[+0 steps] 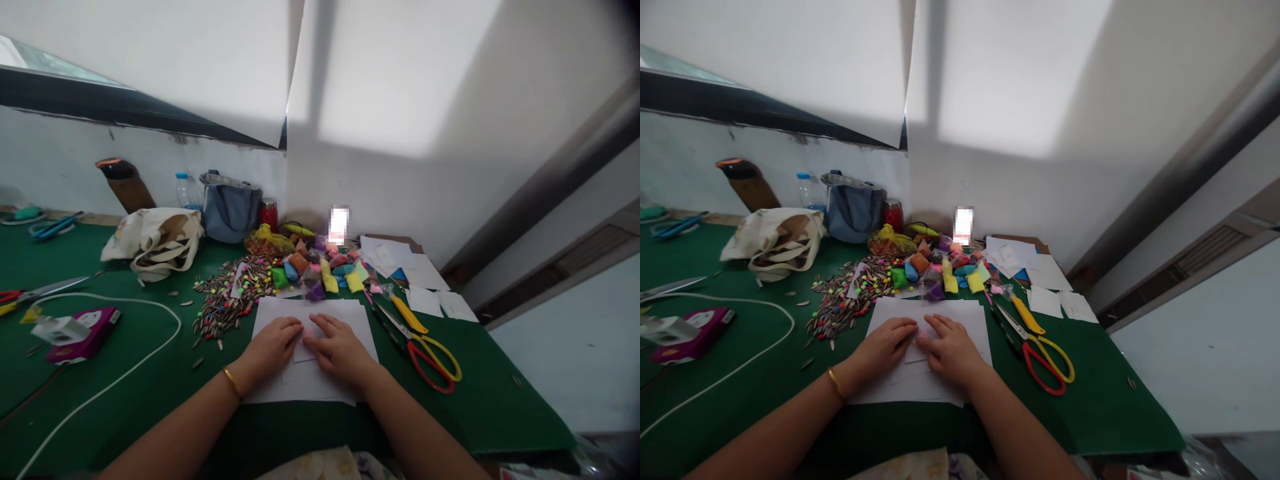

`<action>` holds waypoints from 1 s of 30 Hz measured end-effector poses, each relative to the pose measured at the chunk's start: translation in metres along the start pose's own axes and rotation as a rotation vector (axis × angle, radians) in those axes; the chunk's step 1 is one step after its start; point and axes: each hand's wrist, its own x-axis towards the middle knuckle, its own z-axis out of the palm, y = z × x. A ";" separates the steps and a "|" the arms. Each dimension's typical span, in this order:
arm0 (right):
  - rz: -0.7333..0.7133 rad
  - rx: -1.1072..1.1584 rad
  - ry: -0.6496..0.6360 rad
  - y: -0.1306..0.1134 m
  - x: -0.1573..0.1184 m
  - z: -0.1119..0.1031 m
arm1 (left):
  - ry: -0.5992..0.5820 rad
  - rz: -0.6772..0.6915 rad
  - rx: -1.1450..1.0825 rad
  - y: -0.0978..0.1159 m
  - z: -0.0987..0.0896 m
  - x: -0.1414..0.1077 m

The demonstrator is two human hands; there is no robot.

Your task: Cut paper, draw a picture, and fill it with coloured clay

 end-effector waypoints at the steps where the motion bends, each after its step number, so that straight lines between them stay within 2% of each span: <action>1: 0.002 -0.002 -0.006 0.000 0.000 0.000 | -0.003 -0.001 0.003 0.000 0.000 0.000; 12: 0.044 0.006 -0.036 -0.005 0.002 0.000 | 0.011 -0.012 -0.016 -0.005 0.002 -0.004; 20: 0.140 0.147 0.037 0.004 0.003 0.002 | -0.049 0.036 0.018 0.000 -0.005 0.000; 30: 0.127 0.180 0.083 0.008 0.004 0.005 | -0.053 -0.002 -0.023 -0.002 -0.005 -0.001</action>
